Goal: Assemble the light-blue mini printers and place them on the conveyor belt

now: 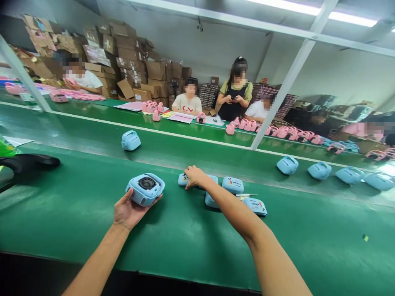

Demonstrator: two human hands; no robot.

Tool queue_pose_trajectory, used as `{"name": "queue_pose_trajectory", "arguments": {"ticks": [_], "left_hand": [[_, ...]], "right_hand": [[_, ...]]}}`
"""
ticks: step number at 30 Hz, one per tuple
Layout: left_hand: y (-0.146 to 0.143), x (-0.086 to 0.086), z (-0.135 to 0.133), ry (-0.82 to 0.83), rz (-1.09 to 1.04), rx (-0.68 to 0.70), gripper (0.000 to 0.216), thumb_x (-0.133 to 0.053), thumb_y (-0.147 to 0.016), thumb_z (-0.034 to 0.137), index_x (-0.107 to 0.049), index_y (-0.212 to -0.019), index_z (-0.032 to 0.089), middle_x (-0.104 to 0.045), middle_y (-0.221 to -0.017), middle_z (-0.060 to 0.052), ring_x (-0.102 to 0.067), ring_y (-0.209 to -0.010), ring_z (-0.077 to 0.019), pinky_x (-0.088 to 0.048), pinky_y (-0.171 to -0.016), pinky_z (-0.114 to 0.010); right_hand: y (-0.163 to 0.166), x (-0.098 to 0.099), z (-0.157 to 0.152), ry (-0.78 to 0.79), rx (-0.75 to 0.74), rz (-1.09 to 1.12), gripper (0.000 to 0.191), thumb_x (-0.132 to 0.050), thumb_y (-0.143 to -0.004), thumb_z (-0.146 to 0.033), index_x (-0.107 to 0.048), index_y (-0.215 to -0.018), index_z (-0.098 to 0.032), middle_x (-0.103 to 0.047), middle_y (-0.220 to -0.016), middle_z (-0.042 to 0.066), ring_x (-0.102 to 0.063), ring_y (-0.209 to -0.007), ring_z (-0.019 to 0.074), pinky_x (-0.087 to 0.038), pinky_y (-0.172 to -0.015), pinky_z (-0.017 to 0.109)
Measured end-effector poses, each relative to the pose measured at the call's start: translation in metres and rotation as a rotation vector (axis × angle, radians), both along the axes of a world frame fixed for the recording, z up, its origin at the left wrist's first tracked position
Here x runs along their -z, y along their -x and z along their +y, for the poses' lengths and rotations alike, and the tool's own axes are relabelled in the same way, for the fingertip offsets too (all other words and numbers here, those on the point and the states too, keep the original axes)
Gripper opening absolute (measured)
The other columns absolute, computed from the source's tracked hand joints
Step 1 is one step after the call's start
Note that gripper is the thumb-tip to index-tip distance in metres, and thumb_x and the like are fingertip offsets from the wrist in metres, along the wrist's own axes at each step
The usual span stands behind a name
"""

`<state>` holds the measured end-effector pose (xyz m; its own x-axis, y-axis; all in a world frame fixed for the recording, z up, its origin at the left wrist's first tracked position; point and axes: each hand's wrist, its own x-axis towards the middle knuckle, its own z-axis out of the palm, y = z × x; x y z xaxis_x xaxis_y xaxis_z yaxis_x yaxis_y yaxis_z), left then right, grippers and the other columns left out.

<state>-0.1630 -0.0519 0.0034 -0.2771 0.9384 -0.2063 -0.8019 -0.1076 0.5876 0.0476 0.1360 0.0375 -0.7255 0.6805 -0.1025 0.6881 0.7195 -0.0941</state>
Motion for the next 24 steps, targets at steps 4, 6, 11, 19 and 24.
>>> {"name": "queue_pose_trajectory", "arguments": {"ticks": [4,6,11,19,24], "left_hand": [[0.006,-0.002,0.006,0.0,-0.127,0.023,0.05,-0.063,-0.088,0.039,-0.061,-0.135,0.023,-0.067,-0.134,-0.016,-0.06,-0.127,-0.0421,-0.051,-0.098,-0.072],[0.008,0.0,0.01,0.035,-0.132,0.03,0.05,-0.061,-0.089,0.038,-0.06,-0.136,0.022,-0.068,-0.134,-0.017,-0.061,-0.127,-0.041,-0.051,-0.098,-0.07],[0.01,0.003,0.016,0.146,-0.128,0.002,0.046,-0.06,-0.09,0.031,-0.061,-0.135,0.02,-0.073,-0.123,-0.015,-0.067,-0.118,-0.0368,-0.055,-0.097,-0.064],[0.012,0.004,0.008,0.107,-0.27,-0.07,0.05,-0.058,-0.088,0.019,-0.059,-0.138,0.018,-0.074,-0.118,-0.017,-0.07,-0.111,-0.0384,-0.055,-0.095,-0.066],[0.02,0.014,0.006,0.05,-0.329,-0.125,0.053,-0.061,-0.086,0.023,-0.058,-0.139,0.017,-0.072,-0.125,-0.02,-0.064,-0.121,-0.0425,-0.051,-0.097,-0.071]], "right_hand": [[0.003,0.007,0.003,-0.006,0.014,-0.012,0.067,-0.093,-0.062,-0.033,-0.065,-0.12,-0.014,-0.064,-0.124,0.018,-0.06,-0.116,0.0336,-0.049,-0.092,0.037],[0.003,0.008,0.004,0.011,0.021,0.012,0.069,-0.092,-0.061,-0.031,-0.063,-0.121,-0.013,-0.064,-0.124,0.018,-0.06,-0.115,0.0332,-0.049,-0.091,0.036],[0.002,0.011,0.006,0.099,0.059,0.144,0.066,-0.09,-0.059,-0.024,-0.064,-0.118,-0.011,-0.064,-0.124,0.02,-0.059,-0.118,0.0342,-0.046,-0.096,0.038],[-0.004,0.002,0.018,0.392,0.219,0.634,0.045,-0.08,-0.068,-0.037,-0.066,-0.105,-0.015,-0.071,-0.109,0.013,-0.066,-0.108,0.0308,-0.049,-0.097,0.043],[0.008,0.001,-0.006,0.799,0.146,1.127,0.05,-0.044,-0.091,-0.056,-0.063,-0.109,-0.013,-0.074,-0.108,0.016,-0.072,-0.099,0.0278,-0.058,-0.09,0.047]]}}
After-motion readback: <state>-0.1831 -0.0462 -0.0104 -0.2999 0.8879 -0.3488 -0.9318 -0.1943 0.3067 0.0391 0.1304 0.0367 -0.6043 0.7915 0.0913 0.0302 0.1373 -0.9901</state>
